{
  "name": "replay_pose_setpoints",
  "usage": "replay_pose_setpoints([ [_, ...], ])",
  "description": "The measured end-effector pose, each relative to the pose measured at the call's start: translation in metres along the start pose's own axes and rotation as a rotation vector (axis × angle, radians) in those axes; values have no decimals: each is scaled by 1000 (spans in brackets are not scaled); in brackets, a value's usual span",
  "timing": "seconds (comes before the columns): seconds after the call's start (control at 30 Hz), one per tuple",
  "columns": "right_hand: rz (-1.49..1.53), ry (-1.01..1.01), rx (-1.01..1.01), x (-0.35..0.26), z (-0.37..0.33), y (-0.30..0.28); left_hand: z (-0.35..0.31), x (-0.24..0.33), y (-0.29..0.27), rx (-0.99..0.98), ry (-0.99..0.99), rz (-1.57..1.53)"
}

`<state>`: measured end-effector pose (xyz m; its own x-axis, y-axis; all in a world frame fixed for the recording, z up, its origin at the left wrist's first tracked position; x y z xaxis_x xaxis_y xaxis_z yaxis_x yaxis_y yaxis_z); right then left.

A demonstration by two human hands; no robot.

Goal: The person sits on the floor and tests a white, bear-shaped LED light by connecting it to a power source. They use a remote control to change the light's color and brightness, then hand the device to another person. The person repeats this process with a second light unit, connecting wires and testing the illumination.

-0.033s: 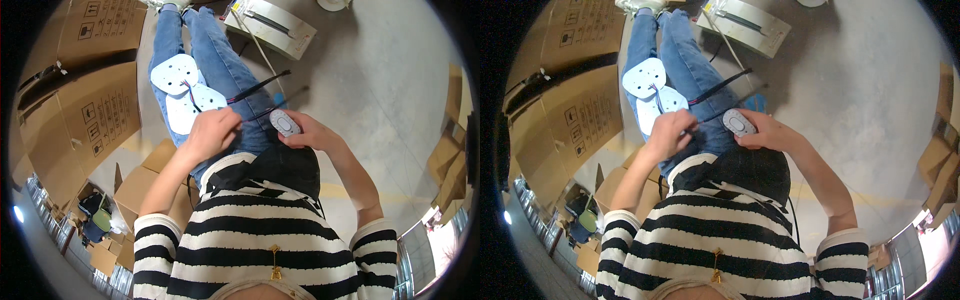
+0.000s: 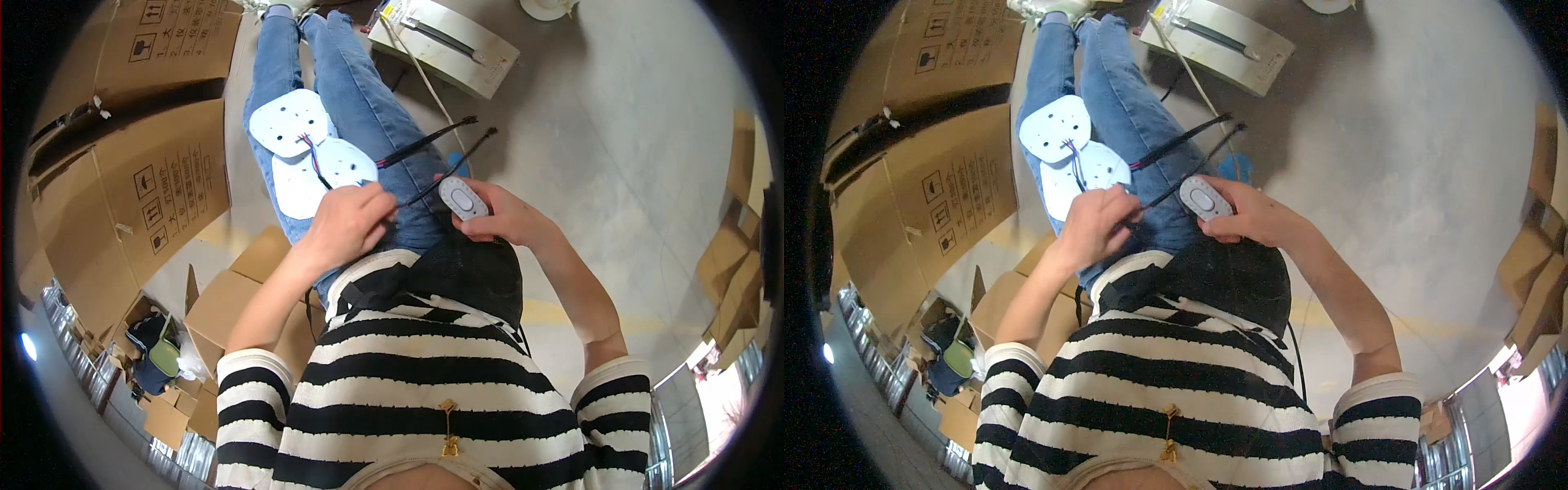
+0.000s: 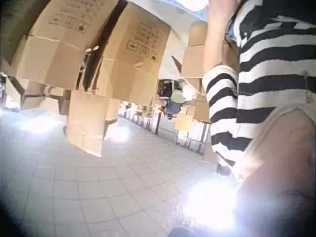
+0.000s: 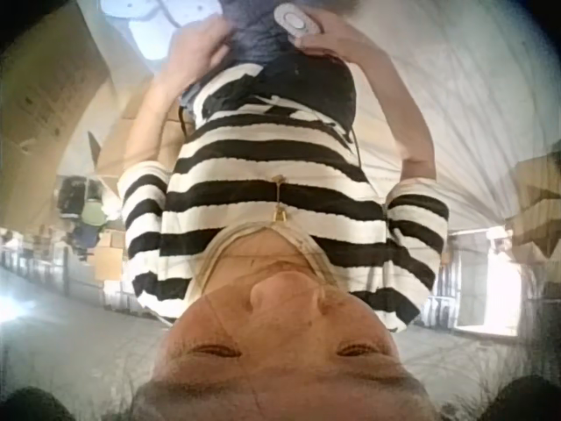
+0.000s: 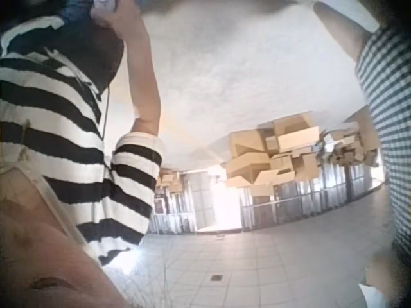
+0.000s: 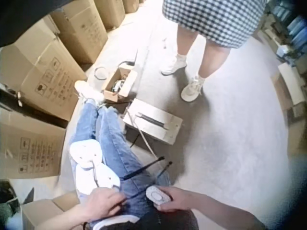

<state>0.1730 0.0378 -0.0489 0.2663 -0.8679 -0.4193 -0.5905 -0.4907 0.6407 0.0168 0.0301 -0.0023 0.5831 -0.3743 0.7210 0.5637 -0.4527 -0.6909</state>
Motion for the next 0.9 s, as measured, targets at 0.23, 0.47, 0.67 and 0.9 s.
replay_pose_setpoints([
  [0.23, -130, -247, -24, -19, -3, 22, -13, 1, 16, -30, -101, -27],
  [0.47, -292, -287, 23, -20, 4, 32, 13, 3, -38, 233, -217, -510],
  [0.67, -393, -325, 90, -22, 5, 39, 24, 17, -38, 356, -139, -547],
  [0.9, -457, -416, 228, -26, 1, 37, 31, 26, -29, 221, -186, -590],
])
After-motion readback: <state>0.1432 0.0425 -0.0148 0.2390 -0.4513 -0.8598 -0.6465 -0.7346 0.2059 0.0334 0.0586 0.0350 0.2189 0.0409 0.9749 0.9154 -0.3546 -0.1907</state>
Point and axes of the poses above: each hand's wrist, its own z-axis towards the middle knuckle, its own y-axis out of the palm, x = y × z, the point moved 6 cm from there along z, towards the middle knuckle, and after that the axes turned 6 degrees about y, right-handed, at the moved point
